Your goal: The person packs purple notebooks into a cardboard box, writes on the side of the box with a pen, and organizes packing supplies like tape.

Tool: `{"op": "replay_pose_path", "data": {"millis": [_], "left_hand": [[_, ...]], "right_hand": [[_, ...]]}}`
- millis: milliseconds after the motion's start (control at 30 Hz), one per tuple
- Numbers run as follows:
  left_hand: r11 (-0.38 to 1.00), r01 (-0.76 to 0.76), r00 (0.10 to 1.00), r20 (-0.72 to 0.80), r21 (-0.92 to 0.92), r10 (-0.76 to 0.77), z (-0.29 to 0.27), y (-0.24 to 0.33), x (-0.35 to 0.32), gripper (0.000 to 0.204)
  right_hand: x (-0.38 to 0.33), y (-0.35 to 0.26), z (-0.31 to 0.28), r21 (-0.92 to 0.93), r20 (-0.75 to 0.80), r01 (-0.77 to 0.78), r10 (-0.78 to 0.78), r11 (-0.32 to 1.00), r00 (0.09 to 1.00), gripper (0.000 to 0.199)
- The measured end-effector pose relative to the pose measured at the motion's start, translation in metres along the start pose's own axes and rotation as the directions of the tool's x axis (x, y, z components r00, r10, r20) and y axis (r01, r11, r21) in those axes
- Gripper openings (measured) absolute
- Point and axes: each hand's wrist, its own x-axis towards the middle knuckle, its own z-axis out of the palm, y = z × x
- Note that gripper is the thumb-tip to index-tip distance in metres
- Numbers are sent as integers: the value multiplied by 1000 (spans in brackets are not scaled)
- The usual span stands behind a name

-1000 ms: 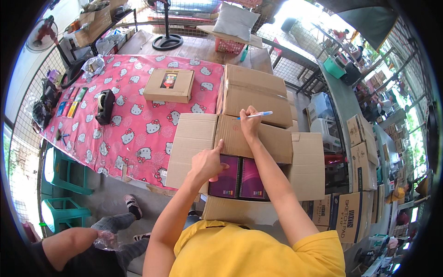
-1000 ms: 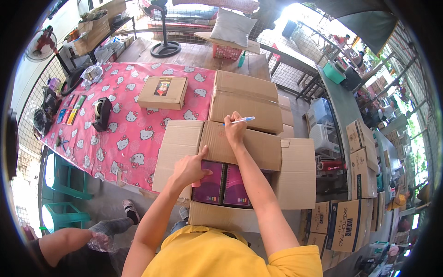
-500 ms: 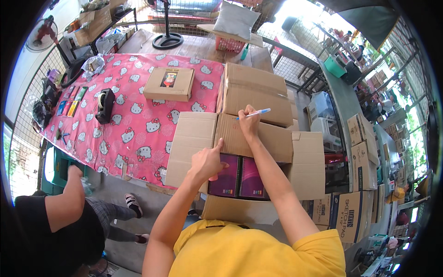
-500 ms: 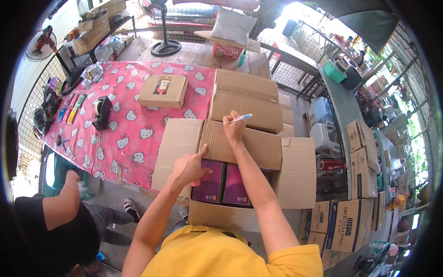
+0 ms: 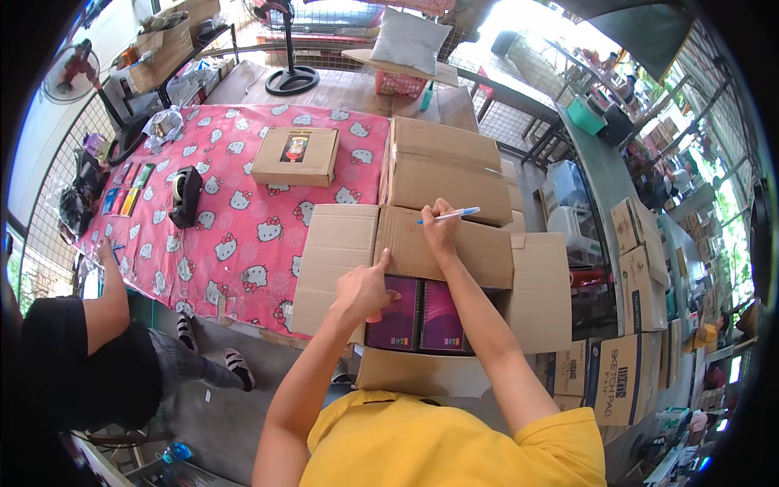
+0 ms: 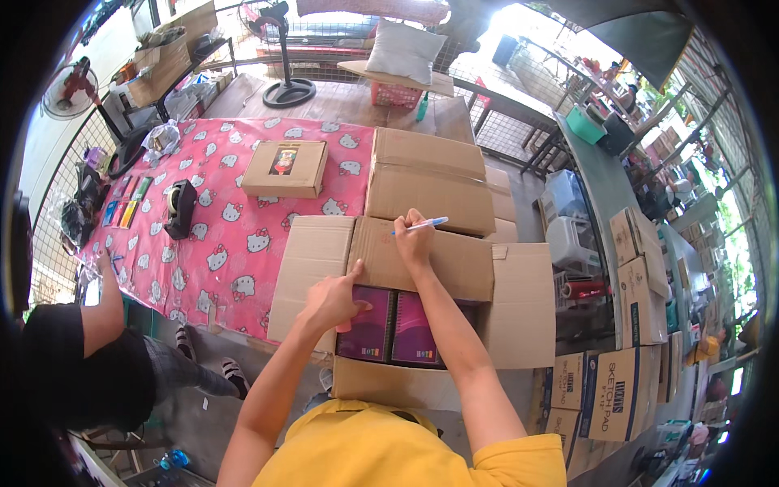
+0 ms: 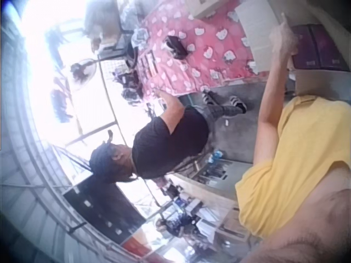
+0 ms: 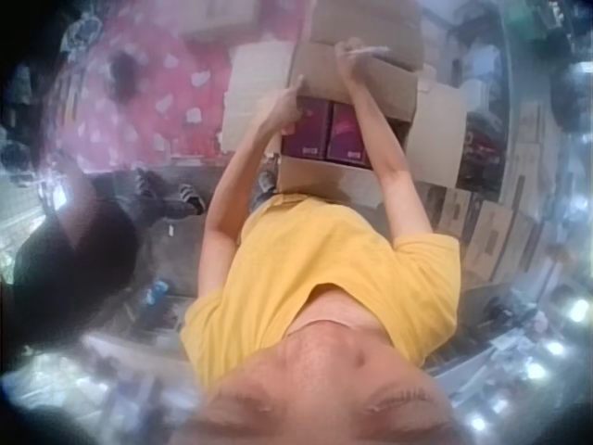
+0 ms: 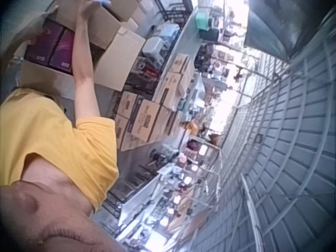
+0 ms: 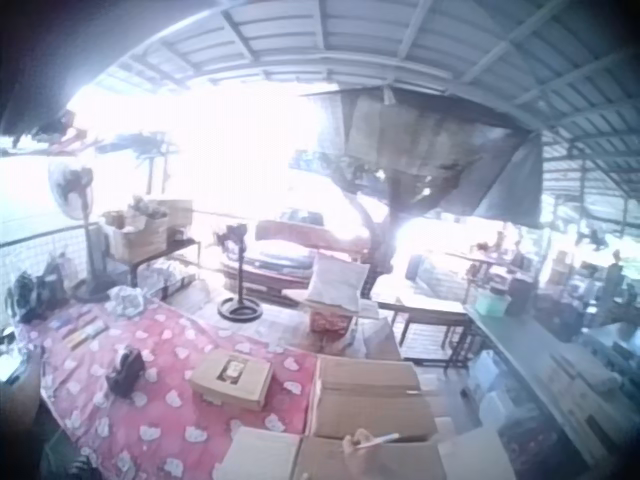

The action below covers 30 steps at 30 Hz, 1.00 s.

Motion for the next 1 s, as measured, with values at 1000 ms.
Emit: {"op": "replay_pose_path", "data": {"millis": [1000], "left_hand": [[1000,10,1000,-21,9,-10,3,-1,-2,88]], "right_hand": [[-1,7,-1,-19,-36,-17,17,1000,999,31]]}}
